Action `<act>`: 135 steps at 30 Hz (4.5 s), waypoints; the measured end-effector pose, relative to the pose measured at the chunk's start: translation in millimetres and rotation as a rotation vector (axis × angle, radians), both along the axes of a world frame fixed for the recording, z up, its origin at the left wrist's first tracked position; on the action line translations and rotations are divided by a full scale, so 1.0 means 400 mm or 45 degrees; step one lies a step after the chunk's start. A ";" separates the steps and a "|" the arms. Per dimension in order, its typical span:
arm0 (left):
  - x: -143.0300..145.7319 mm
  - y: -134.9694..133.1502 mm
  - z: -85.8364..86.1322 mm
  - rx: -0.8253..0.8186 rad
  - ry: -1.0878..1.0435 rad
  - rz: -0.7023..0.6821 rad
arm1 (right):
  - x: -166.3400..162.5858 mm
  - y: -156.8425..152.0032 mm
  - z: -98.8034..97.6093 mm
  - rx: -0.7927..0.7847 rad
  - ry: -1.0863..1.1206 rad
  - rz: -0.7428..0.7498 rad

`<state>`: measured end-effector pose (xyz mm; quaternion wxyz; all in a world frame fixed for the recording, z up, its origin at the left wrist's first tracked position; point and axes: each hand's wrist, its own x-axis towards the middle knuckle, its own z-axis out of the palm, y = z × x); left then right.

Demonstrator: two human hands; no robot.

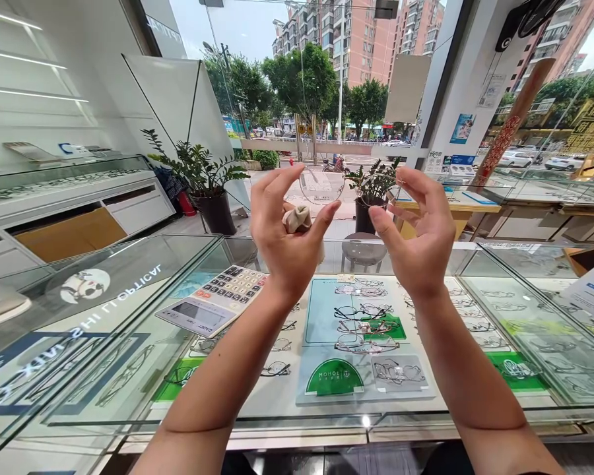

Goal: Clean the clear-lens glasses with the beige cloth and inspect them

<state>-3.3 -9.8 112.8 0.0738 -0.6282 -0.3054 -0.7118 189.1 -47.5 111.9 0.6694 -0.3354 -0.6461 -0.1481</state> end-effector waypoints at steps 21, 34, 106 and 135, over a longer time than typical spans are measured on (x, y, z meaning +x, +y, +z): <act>0.012 0.025 -0.016 -0.057 0.030 -0.115 | 0.027 0.017 0.012 -0.153 0.356 0.303; 0.019 0.016 -0.012 -0.092 0.054 -0.090 | 0.049 0.043 -0.001 -0.050 0.151 0.273; 0.036 -0.053 0.011 -0.438 0.370 -0.362 | 0.061 0.040 0.027 -0.697 0.170 0.486; 0.049 0.036 -0.022 -0.661 0.410 -0.287 | 0.028 0.007 0.008 -0.782 -0.091 0.250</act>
